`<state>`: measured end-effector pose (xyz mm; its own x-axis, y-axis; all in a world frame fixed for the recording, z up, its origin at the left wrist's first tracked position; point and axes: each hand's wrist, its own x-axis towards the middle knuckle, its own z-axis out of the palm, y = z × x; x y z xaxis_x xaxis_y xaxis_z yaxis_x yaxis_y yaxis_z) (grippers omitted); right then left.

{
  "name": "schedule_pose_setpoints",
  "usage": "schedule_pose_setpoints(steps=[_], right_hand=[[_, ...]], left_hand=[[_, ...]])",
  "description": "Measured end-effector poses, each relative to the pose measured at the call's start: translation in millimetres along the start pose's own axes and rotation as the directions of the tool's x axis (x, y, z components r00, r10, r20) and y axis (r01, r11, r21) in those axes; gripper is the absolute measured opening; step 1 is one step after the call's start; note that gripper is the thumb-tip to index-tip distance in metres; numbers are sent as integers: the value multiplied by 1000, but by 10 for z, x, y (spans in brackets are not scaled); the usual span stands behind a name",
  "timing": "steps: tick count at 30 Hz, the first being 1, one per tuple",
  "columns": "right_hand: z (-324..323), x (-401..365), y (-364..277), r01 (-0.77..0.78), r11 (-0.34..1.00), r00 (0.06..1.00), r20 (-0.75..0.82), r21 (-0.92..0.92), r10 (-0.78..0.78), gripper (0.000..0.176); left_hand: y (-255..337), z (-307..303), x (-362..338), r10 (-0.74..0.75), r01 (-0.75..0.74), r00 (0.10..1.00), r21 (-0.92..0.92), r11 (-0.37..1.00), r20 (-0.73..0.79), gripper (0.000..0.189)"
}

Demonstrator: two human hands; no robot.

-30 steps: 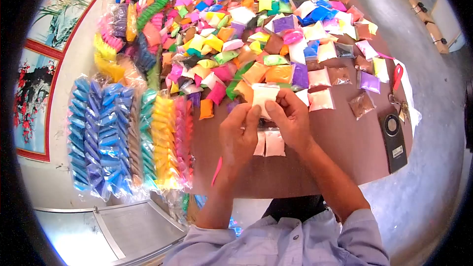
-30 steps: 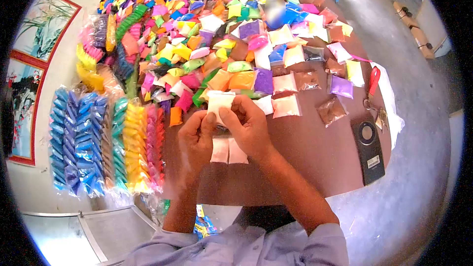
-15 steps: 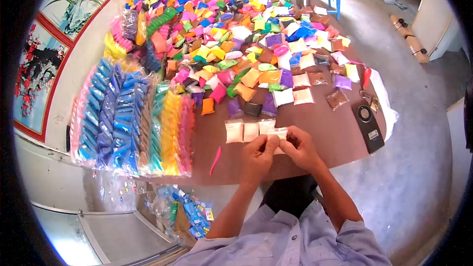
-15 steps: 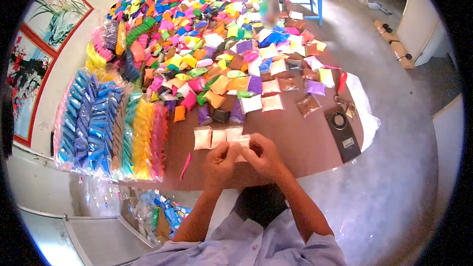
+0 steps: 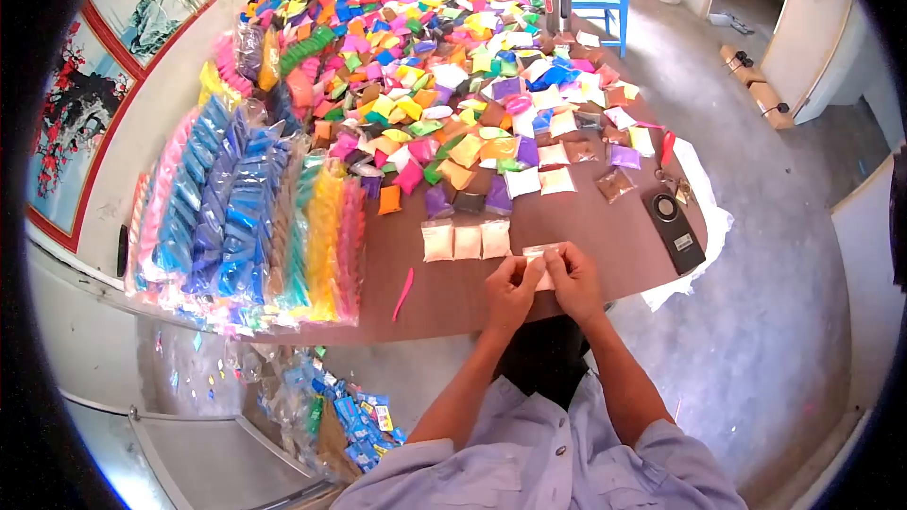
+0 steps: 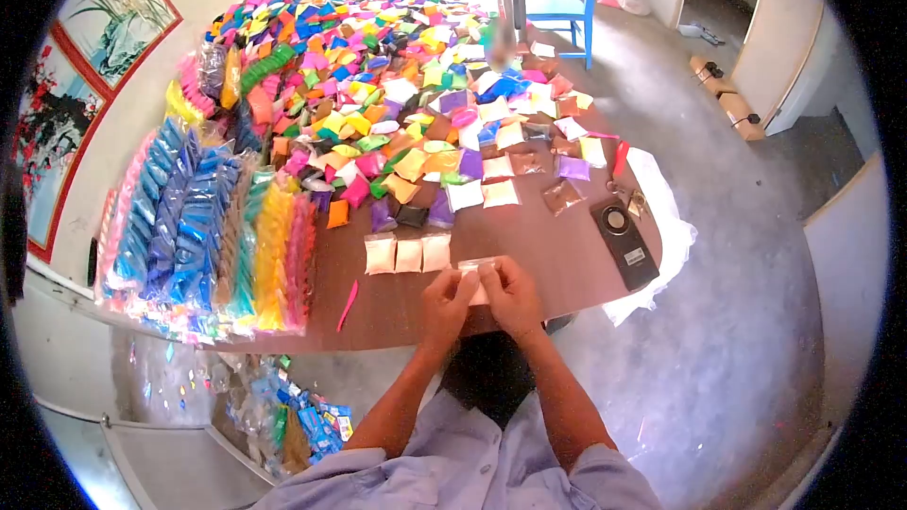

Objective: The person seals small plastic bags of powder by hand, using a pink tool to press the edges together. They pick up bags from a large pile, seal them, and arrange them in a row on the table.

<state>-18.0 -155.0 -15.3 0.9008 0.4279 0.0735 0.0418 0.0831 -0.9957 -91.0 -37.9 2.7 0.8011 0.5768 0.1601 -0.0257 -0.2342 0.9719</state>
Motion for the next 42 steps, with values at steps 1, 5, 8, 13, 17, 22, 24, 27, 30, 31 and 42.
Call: schedule_pose_setpoints(steps=[1, 5, 8, 13, 17, 22, 24, 27, 30, 31, 42], right_hand=[[1, -5, 28, 30, 991, 1000, 2, -128, -30, 24], [30, -3, 31, 103, 991, 994, 50, -86, -99, 20], [18, -11, 54, 82, 993, 995, 56, -84, -77, 20], [30, -41, 3, 81, 970, 995, 77, -228, -65, 20], [75, -57, 43, 131, 987, 991, 11, -97, -130, 24], [87, -38, 8, 107, 993, 990, -89, -39, -110, 25], [99, -27, -23, 87, 996, 988, -126, -21, -89, 24], [100, -21, -45, 117, 992, 985, -123, -47, -122, 25], [72, -35, -66, 47, 960, 998, -19, -276, -54, 22], [81, -29, -43, 31, 971, 999, 1, -238, -32, 21], [64, -20, 11, 25, 999, 996, -82, 38, -22, 25]], left_hand=[[-42, -4, -4, -18, 17, 1000, -64, 998, -16, 33], [-152, -57, 11, -80, 84, 996, -123, 989, 35, 32], [-257, -49, 6, -70, 76, 997, -181, 980, 39, 33], [-200, -98, 0, -35, 41, 999, -177, 983, 35, 37], [-38, -103, -4, -47, 52, 998, -116, 992, 46, 39], [163, -140, -30, -86, 57, 981, 165, 985, 173, 38], [90, -152, -10, -61, 32, 981, 156, 987, 182, 38], [-16, -128, -4, -27, 14, 987, 85, 996, 157, 41], [-40, -107, -26, -15, 12, 995, 33, 999, 99, 45], [-22, -112, -17, -3, 0, 997, 38, 999, 75, 46], [-41, -86, 13, 11, -29, 985, 104, 994, 173, 39]])
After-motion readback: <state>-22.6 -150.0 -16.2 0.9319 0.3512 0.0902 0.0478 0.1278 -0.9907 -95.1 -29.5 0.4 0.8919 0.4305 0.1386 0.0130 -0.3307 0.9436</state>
